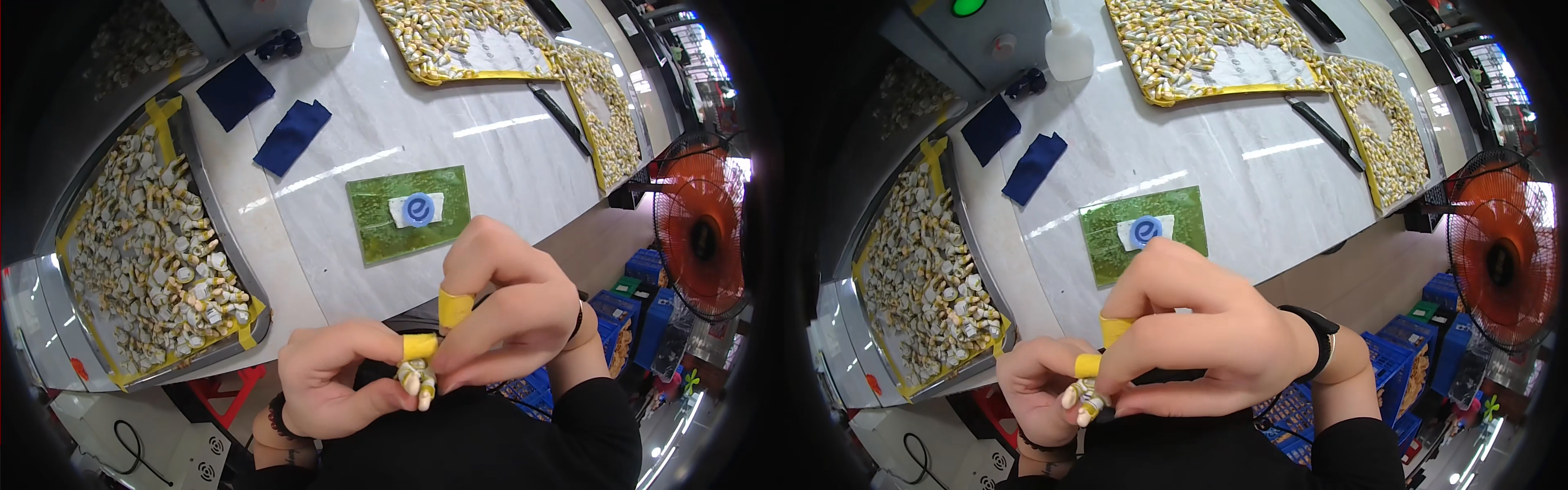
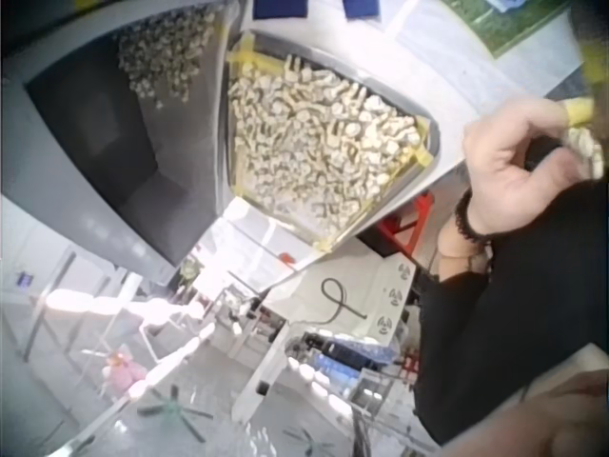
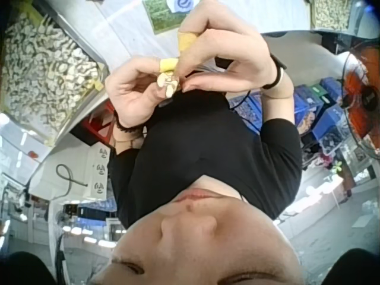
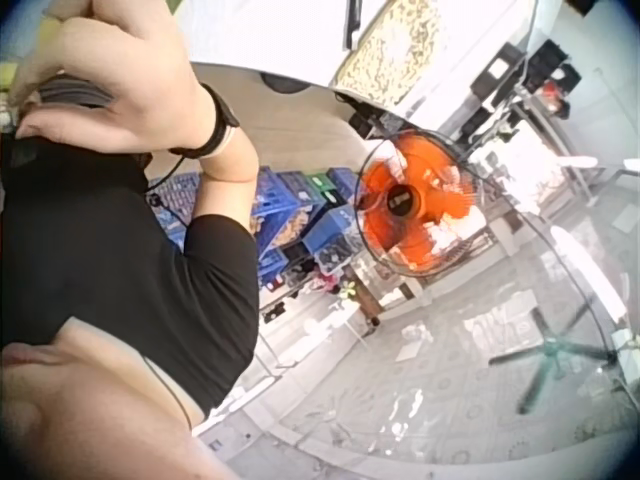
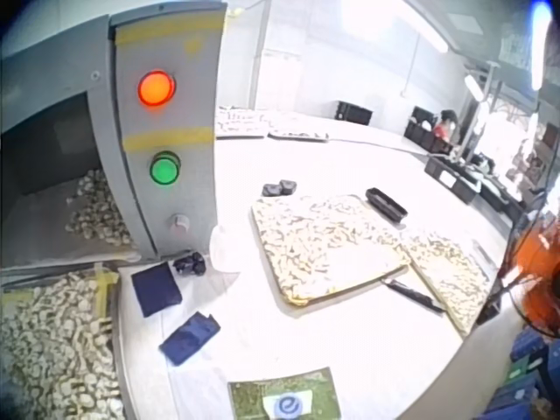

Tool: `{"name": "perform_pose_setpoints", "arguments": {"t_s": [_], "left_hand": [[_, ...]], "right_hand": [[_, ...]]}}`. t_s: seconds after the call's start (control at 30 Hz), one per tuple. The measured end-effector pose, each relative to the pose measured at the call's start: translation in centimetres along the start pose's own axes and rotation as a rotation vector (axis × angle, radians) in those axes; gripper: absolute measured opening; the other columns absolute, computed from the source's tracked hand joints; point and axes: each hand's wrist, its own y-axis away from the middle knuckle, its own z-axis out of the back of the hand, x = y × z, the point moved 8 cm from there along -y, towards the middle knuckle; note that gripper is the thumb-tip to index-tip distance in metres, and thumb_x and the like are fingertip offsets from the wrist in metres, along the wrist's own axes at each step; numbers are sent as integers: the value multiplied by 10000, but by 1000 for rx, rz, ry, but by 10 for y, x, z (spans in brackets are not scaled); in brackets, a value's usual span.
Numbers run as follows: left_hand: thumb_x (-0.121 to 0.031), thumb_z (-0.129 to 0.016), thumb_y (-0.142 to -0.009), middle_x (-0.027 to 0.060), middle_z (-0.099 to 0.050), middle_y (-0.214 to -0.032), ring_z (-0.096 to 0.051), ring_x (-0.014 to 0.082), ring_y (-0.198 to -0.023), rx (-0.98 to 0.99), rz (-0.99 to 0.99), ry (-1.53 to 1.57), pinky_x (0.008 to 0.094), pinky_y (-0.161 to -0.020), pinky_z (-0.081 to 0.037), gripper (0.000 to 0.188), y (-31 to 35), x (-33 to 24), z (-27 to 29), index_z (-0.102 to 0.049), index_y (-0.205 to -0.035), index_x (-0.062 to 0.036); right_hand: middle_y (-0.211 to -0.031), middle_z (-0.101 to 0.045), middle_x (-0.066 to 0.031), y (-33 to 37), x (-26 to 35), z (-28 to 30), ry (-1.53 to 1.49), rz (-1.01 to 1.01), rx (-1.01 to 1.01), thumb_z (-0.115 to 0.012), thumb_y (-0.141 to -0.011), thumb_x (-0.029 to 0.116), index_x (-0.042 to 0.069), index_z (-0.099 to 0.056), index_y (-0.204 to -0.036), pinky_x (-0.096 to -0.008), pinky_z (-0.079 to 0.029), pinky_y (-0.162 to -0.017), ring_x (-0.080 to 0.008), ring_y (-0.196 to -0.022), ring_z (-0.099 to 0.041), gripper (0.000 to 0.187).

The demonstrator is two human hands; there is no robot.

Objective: The person peels the outer layer off small snail-like objects using their fingers. They pick up each item from a tray, remove the shell or casing, and place the processed item onto a separate tray. The process is repeated continuously throughout the clip.

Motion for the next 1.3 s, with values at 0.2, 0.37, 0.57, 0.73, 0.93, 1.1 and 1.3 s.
{"name": "perform_pose_setpoints", "arguments": {"t_s": [0.2, 0.37, 0.57, 0.73, 0.93, 1.1, 1.3], "left_hand": [[-132, -787, -737, 100, -671, -763, -640, 118, -676, 45, 4, -99, 215, -615, -476, 270, 2, 1, -1, -631, -861, 50], [-124, -776, -747, 115, -683, -782, -660, 122, -707, 16, 47, -100, 213, -628, -490, 245, 1, 3, -4, -634, -858, 42], [-126, -784, -734, 96, -688, -791, -659, 120, -691, 72, 66, -205, 213, -626, -492, 253, 0, -1, 0, -650, -881, 31], [-149, -811, -657, 67, -668, -716, -639, 168, -606, -41, -62, -685, 253, -536, -467, 259, 3, -56, 28, -681, -834, -11], [-75, -682, -724, 153, -641, -847, -610, 269, -766, -205, -133, -1886, 329, -686, -455, 264, 5, -149, 70, -631, -964, 23], [-127, -628, -811, 173, -652, -933, -628, 317, -885, -358, -78, -1778, 361, -789, -475, 342, -72, -197, 123, -613, -1142, -45], [-261, -647, -811, 180, -612, -1121, -591, 339, -1007, -427, -167, -2079, 369, -865, -464, 406, -165, -218, 278, -596, -1170, -80]], "right_hand": [[-826, -531, -6, -2, 0, -4, -23, -47, 33, -812, -667, 198, 122, -691, -770, -294, -368, -614, -188, -723, -492, 176], [-817, -522, -21, -3, 1, -4, 1, -29, 23, -799, -669, 173, 101, -676, -758, -302, -372, -618, -202, -723, -494, 169], [-835, -534, -25, -5, -2, -9, 6, -10, 76, -800, -680, 171, 100, -681, -772, -291, -385, -620, -190, -731, -504, 166], [-853, -554, -39, 3, 0, -9, 76, 9, 93, -797, -685, 221, 95, -698, -882, -289, -410, -638, -193, -729, -515, 255], [-758, -537, -34, 27, -20, 17, 170, -121, -79, -809, -609, 257, 77, -688, -787, -283, -392, -594, -180, -689, -505, 280], [-719, -539, -31, 33, -14, 22, 249, -130, -123, -814, -588, 235, 74, -687, -744, -278, -391, -573, -170, -667, -513, 257], [-726, -546, -41, 38, -1, 23, 338, -83, -115, -794, -595, 132, 63, -684, -762, -281, -411, -581, -176, -663, -524, 212]]}}
